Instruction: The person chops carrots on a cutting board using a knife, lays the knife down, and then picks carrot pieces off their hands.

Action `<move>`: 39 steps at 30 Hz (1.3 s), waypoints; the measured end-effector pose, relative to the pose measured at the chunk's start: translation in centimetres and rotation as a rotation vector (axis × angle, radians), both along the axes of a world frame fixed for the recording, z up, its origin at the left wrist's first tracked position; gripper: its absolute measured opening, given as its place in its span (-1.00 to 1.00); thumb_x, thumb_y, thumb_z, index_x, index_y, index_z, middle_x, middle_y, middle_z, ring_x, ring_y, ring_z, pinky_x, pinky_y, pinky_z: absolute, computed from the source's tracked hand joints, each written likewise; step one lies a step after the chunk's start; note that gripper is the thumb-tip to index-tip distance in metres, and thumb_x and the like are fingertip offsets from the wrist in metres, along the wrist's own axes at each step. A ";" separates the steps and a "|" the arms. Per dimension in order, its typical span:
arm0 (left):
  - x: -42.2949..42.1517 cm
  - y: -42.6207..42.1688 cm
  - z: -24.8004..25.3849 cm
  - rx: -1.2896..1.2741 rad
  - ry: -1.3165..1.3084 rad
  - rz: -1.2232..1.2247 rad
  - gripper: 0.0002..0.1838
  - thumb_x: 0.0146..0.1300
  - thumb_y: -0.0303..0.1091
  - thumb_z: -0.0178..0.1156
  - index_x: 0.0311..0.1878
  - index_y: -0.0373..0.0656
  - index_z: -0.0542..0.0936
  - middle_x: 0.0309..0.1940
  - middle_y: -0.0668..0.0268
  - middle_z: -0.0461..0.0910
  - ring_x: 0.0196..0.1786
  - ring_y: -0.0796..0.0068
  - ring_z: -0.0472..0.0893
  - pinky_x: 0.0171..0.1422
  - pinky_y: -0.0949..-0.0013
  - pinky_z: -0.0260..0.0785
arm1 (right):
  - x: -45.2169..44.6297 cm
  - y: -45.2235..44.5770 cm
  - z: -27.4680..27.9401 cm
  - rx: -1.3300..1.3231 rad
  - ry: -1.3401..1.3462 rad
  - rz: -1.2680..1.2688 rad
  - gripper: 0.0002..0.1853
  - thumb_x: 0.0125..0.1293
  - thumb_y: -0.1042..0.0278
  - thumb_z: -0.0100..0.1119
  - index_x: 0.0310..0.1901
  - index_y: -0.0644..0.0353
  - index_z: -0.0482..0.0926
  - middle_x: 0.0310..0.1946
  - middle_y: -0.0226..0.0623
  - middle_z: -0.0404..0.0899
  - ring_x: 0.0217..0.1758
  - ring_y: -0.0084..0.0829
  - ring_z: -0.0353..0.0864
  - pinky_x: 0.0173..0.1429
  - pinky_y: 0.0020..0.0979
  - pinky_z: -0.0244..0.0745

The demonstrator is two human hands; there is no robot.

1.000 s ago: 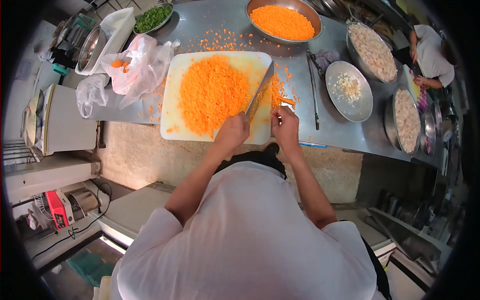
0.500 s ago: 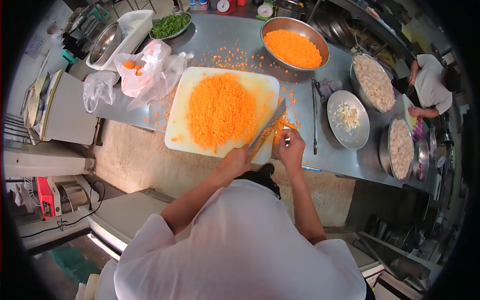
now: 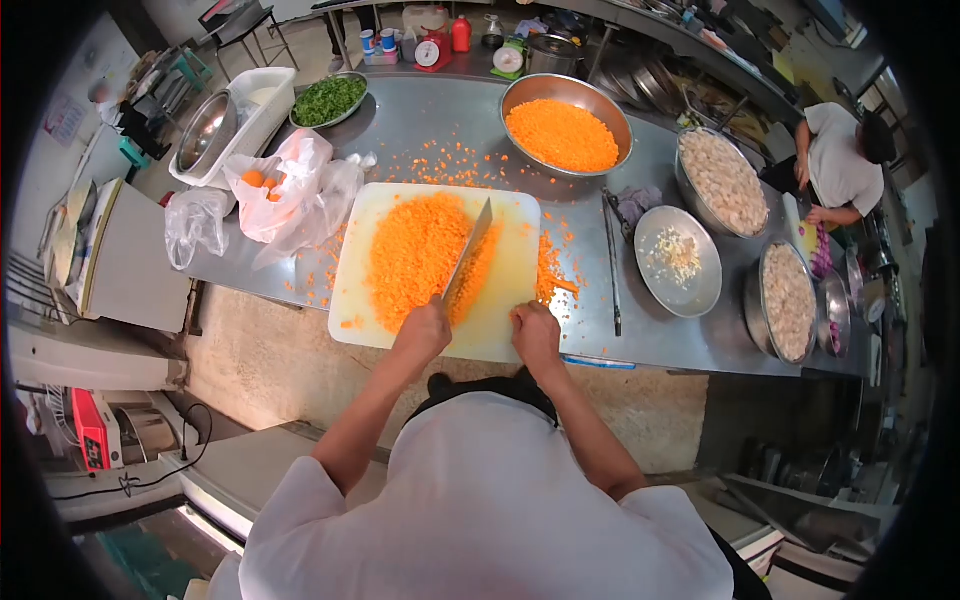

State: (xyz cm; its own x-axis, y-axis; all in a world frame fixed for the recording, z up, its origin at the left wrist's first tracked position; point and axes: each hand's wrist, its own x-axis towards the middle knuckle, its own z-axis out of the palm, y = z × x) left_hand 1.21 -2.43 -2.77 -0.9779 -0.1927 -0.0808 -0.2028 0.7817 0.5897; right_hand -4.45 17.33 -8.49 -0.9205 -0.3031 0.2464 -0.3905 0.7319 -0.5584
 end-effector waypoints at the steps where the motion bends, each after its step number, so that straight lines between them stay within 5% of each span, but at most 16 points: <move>1: -0.1 0.0 0.4 -0.002 0.003 0.002 -0.86 0.18 -0.45 0.01 -0.29 -0.36 0.42 -0.58 -0.20 0.48 -0.45 -0.17 0.55 -0.37 -0.03 0.36 | 0.0 -0.5 0.1 -0.002 0.003 0.002 -0.97 0.02 0.56 0.17 -0.45 0.25 0.57 -0.47 -0.12 0.52 -0.32 -0.09 0.56 -0.24 -0.17 0.47; 11: -0.7 1.7 0.9 0.035 -0.043 -0.063 -0.86 0.15 -0.47 -0.02 -0.32 -0.38 0.43 -0.56 -0.21 0.50 -0.41 -0.18 0.57 -0.32 -0.03 0.40 | -0.6 -1.1 2.7 -0.264 0.016 0.086 -0.95 0.08 0.55 0.15 -0.39 0.24 0.58 -0.45 -0.10 0.53 -0.34 -0.08 0.53 -0.23 -0.21 0.45; 16: 0.0 2.4 1.6 0.102 -0.030 -0.100 -0.85 0.14 -0.46 -0.02 -0.32 -0.37 0.43 -0.56 -0.20 0.50 -0.42 -0.19 0.56 -0.29 -0.05 0.40 | -0.6 -0.3 6.2 -0.494 0.022 0.026 -0.93 0.11 0.57 0.20 -0.33 0.26 0.60 -0.41 -0.22 0.58 -0.41 -0.33 0.58 -0.44 -0.44 0.50; 27: 1.8 4.2 3.1 0.174 -0.135 -0.246 -0.80 0.16 -0.40 0.01 -0.28 -0.36 0.50 -0.49 -0.17 0.53 -0.34 -0.16 0.56 -0.26 -0.06 0.38 | -0.9 0.1 9.1 -0.576 0.124 0.020 -0.92 0.14 0.59 0.21 -0.30 0.28 0.62 -0.38 -0.27 0.60 -0.43 -0.53 0.58 -0.49 -0.58 0.43; 30: 4.3 2.0 0.2 0.190 -0.059 -0.267 -0.81 0.16 -0.36 0.04 -0.25 -0.28 0.52 -0.48 -0.10 0.55 -0.34 -0.11 0.57 -0.25 -0.03 0.39 | -1.4 1.3 8.4 -0.571 0.117 0.011 -0.91 0.15 0.59 0.21 -0.29 0.26 0.63 -0.36 -0.28 0.61 -0.40 -0.53 0.59 -0.48 -0.59 0.45; 39: 2.0 -4.9 0.6 -0.031 -0.085 -0.083 -0.83 0.15 -0.34 0.11 -0.26 -0.24 0.53 -0.51 -0.07 0.55 -0.39 -0.01 0.59 -0.29 0.04 0.40 | -1.8 3.0 8.0 -0.540 0.129 -0.054 -0.93 0.16 0.56 0.20 -0.31 0.26 0.63 -0.38 -0.27 0.60 -0.44 -0.53 0.56 -0.53 -0.58 0.42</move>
